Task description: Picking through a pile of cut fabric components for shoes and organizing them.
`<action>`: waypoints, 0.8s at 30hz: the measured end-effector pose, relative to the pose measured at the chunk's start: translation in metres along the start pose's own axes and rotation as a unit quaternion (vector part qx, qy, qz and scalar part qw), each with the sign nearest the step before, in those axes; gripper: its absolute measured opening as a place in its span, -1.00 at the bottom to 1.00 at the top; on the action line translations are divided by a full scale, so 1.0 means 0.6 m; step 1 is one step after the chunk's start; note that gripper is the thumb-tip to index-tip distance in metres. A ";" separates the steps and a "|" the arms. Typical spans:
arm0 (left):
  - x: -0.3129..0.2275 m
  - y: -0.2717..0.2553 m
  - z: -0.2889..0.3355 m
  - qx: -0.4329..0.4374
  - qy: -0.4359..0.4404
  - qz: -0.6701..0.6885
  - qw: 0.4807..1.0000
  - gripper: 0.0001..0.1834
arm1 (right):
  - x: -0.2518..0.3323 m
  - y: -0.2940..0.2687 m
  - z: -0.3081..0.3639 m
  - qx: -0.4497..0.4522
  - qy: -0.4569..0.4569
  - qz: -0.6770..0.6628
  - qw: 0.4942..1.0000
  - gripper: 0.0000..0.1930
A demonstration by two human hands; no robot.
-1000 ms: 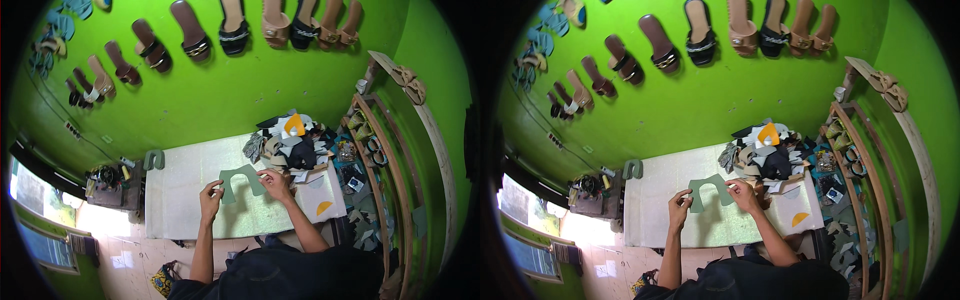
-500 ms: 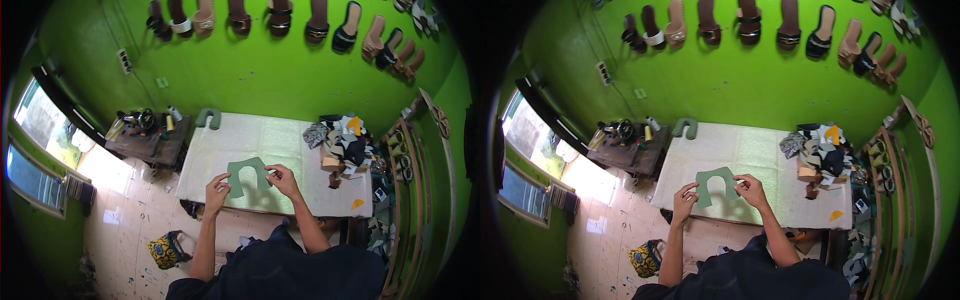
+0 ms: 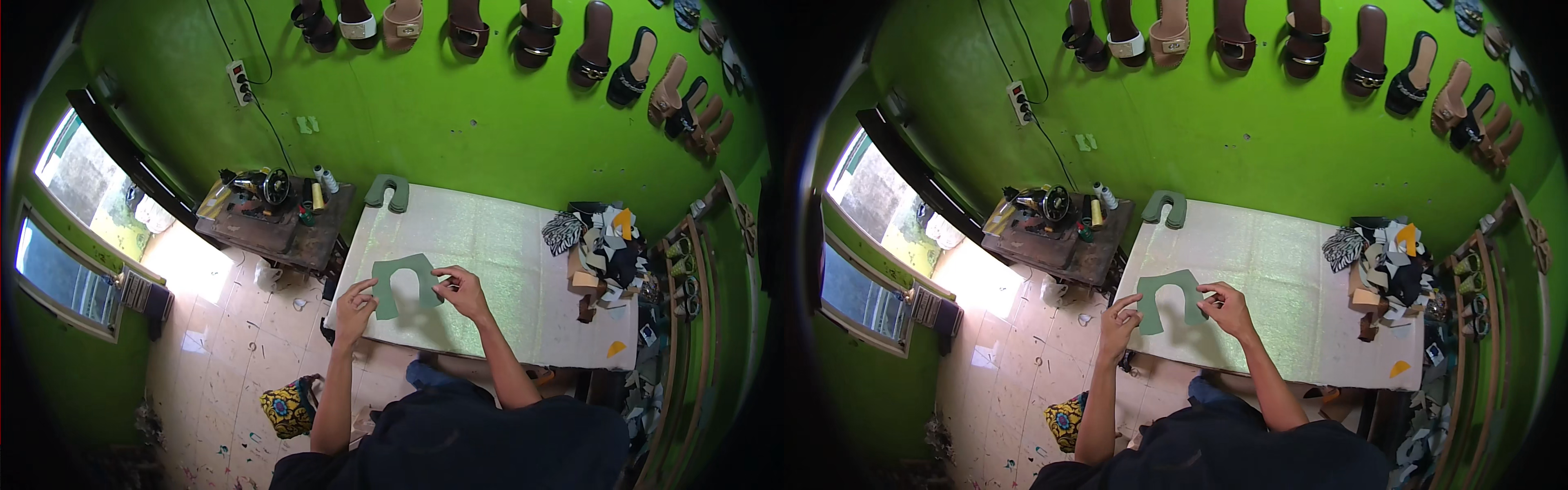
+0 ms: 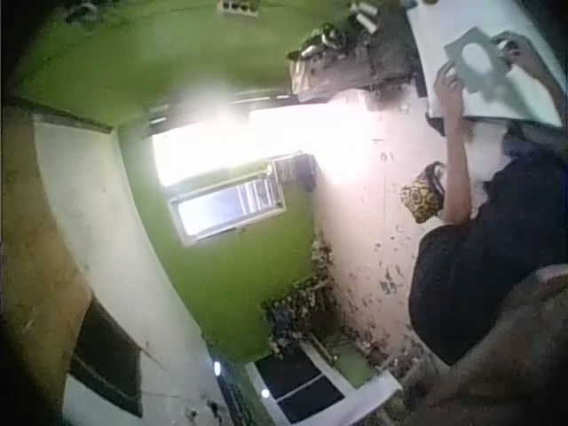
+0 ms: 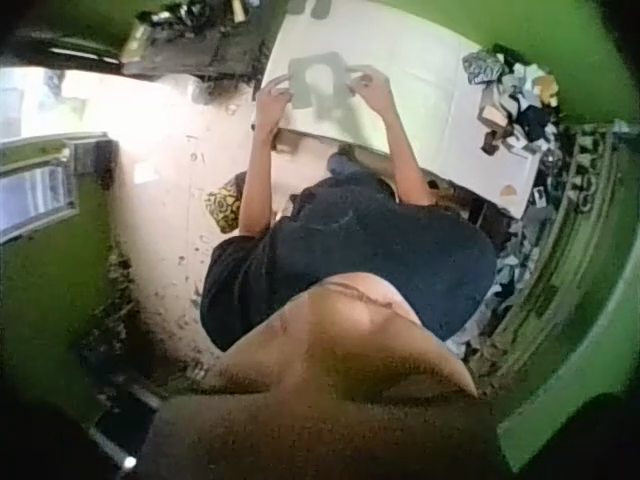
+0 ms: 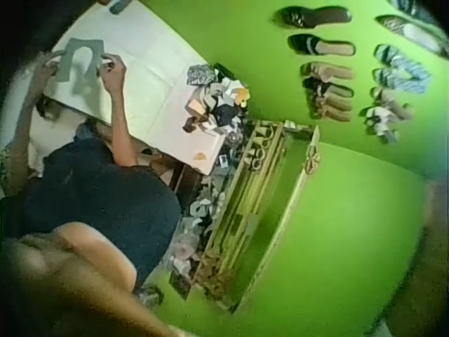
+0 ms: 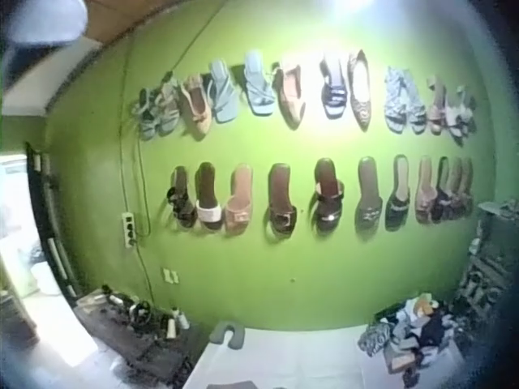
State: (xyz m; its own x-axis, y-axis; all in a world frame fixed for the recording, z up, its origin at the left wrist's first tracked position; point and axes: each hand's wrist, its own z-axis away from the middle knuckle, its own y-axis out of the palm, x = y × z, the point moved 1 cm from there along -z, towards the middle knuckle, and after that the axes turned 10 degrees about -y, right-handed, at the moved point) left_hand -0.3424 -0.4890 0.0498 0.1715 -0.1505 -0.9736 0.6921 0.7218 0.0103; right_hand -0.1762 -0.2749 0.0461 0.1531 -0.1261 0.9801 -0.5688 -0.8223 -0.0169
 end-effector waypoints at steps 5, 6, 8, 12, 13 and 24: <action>-0.019 -0.036 -0.083 0.006 -0.009 -0.014 1.000 -0.55 | -0.035 0.019 -0.070 -0.004 -0.025 0.047 0.999 -0.67; -0.023 -0.042 -0.098 0.005 -0.009 -0.014 1.000 -0.55 | -0.037 0.023 -0.081 -0.003 -0.015 0.046 0.999 -0.67; -0.030 -0.055 -0.129 0.003 0.000 -0.040 0.999 -0.52 | -0.042 0.028 -0.115 0.003 0.002 0.023 1.000 -0.67; -0.036 -0.080 -0.174 0.006 0.014 -0.056 0.998 -0.50 | -0.051 0.042 -0.173 0.014 0.005 0.061 0.998 -0.65; -0.044 -0.080 -0.180 0.005 0.000 -0.048 0.999 -0.49 | -0.056 0.045 -0.185 0.014 0.000 0.063 0.998 -0.64; -0.063 -0.141 -0.330 0.073 -0.007 -0.080 0.994 -0.47 | -0.075 0.103 -0.291 -0.035 0.012 0.079 0.996 -0.64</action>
State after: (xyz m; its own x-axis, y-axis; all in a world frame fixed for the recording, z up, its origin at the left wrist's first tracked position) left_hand -0.5461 -0.4106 0.0405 0.0600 -0.2644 -0.9625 0.8058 0.5819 -0.1096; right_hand -0.3590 -0.2233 0.0357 0.0379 -0.2370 0.9708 -0.6401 -0.7518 -0.1585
